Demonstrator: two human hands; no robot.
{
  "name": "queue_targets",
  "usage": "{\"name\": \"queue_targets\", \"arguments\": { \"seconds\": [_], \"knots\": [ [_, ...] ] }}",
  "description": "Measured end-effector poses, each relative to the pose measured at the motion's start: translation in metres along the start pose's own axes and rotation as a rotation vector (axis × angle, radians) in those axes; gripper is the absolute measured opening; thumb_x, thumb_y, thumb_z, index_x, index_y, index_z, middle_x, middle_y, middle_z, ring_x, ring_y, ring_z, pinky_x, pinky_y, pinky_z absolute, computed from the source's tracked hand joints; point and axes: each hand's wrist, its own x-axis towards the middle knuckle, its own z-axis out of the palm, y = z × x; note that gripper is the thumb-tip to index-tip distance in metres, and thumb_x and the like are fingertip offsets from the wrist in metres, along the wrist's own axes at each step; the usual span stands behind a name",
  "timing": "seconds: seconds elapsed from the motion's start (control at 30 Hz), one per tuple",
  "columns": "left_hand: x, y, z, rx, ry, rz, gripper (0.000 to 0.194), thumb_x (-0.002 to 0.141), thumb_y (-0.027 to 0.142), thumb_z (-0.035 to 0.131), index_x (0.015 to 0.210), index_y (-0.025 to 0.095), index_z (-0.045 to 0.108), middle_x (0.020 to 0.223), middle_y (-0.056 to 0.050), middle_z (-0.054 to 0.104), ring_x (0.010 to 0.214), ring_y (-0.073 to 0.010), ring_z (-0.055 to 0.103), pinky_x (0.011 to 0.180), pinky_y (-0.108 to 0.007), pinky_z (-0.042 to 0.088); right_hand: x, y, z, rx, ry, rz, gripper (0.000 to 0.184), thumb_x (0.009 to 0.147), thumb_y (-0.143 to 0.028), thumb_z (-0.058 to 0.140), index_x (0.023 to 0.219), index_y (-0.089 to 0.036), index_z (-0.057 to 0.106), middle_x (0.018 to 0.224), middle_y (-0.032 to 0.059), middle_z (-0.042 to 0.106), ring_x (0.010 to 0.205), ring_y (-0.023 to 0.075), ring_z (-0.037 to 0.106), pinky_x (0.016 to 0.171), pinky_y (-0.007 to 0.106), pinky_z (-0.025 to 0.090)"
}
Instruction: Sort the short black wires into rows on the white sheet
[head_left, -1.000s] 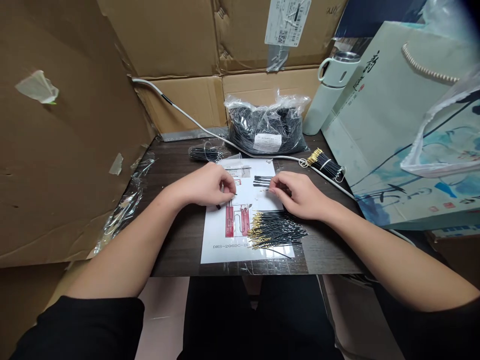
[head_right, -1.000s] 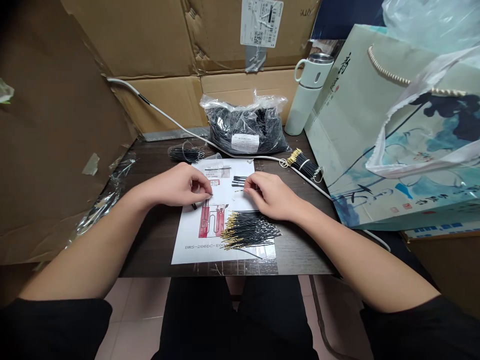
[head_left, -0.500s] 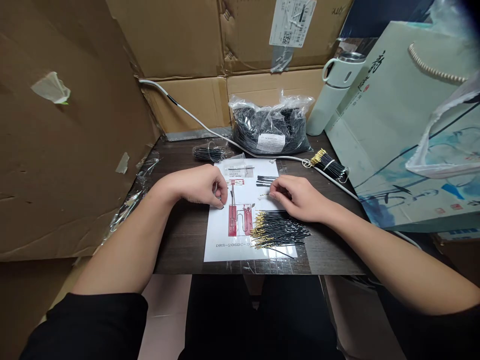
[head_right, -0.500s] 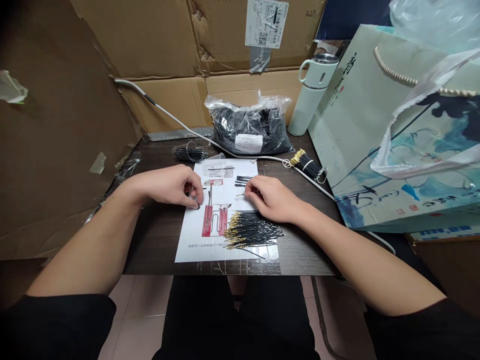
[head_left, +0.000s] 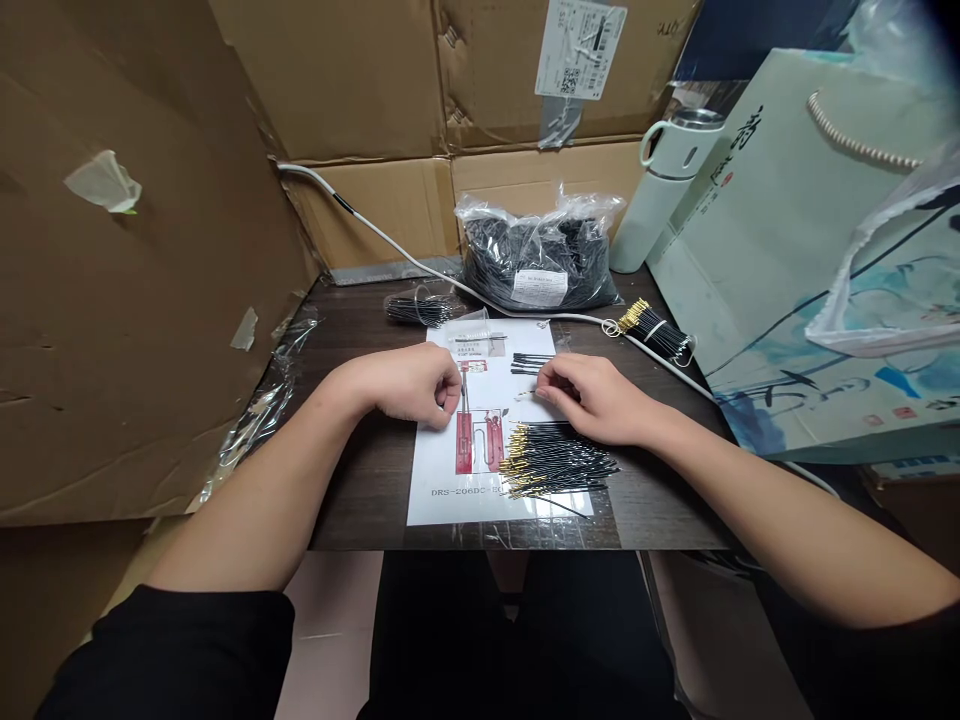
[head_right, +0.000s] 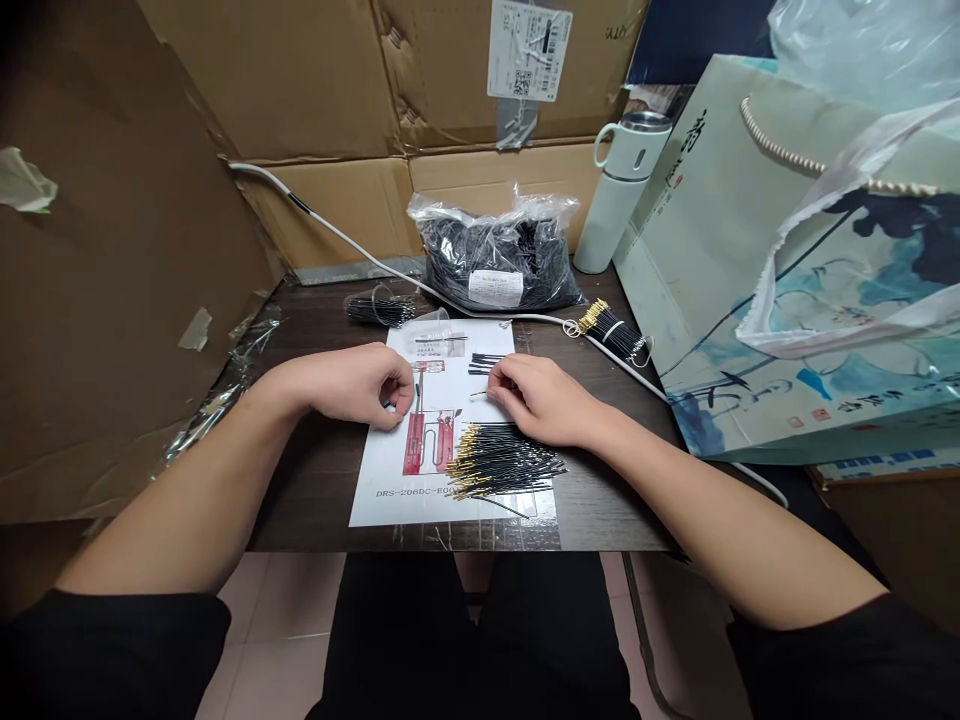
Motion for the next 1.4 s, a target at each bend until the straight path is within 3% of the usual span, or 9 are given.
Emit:
{"name": "queue_targets", "arguments": {
  "seconds": [0.23,0.47,0.63,0.87,1.13,1.4],
  "knots": [
    [-0.003,-0.01,-0.008,-0.004,0.1,0.015,0.007,0.065,0.021,0.079,0.072,0.022,0.077,0.073,0.003,0.072,0.062,-0.0126,0.057,0.059,-0.026,0.037,0.0,-0.001,0.0,0.011,-0.008,-0.008,0.011,0.108,-0.023,0.058,0.1,-0.02,0.065,0.097,0.0075,0.073,0.085,0.0213,0.065,0.079,0.036,0.048],
    [-0.001,-0.021,-0.009,-0.085,0.115,0.017,0.007,0.069,0.024,0.078,0.074,0.023,0.084,0.072,0.001,0.075,0.063,-0.0137,0.062,0.06,-0.025,0.038,0.0,-0.001,0.0,0.01,-0.026,0.001,0.012,0.108,-0.024,0.058,0.1,-0.02,0.065,0.098,0.0081,0.074,0.087,0.0218,0.066,0.08,0.036,0.049],
    [0.003,-0.016,-0.005,-0.062,0.18,0.014,0.007,0.068,0.021,0.077,0.072,0.021,0.082,0.07,0.0,0.075,0.062,-0.0138,0.062,0.061,-0.026,0.039,0.0,-0.002,-0.001,0.007,-0.033,0.0,0.012,0.109,-0.025,0.058,0.1,-0.019,0.065,0.098,0.0077,0.074,0.087,0.0216,0.067,0.082,0.036,0.05],
    [0.004,-0.003,-0.002,0.139,0.284,0.035,0.003,0.068,0.019,0.074,0.065,0.019,0.075,0.066,0.0,0.07,0.06,-0.012,0.056,0.061,-0.028,0.036,0.0,0.0,0.0,0.011,-0.041,0.006,0.012,0.109,-0.024,0.058,0.1,-0.02,0.064,0.098,0.0078,0.074,0.086,0.0216,0.066,0.081,0.037,0.049],
    [0.019,0.015,0.021,-0.17,0.527,0.315,0.008,0.075,0.018,0.073,0.078,0.018,0.081,0.078,-0.001,0.077,0.065,-0.0106,0.057,0.066,-0.026,0.045,0.0,-0.008,0.001,0.036,0.145,-0.036,0.011,0.109,-0.024,0.059,0.101,-0.021,0.064,0.091,0.005,0.071,0.078,0.0195,0.061,0.072,0.035,0.046],
    [0.032,0.013,0.037,-0.231,0.527,0.401,0.008,0.078,0.017,0.075,0.081,0.018,0.082,0.076,0.0,0.074,0.064,-0.009,0.056,0.064,-0.025,0.044,0.001,-0.011,0.001,0.033,0.213,-0.083,0.009,0.109,-0.022,0.059,0.101,-0.022,0.063,0.091,0.0048,0.069,0.08,0.02,0.062,0.075,0.036,0.048]
  ]
}}
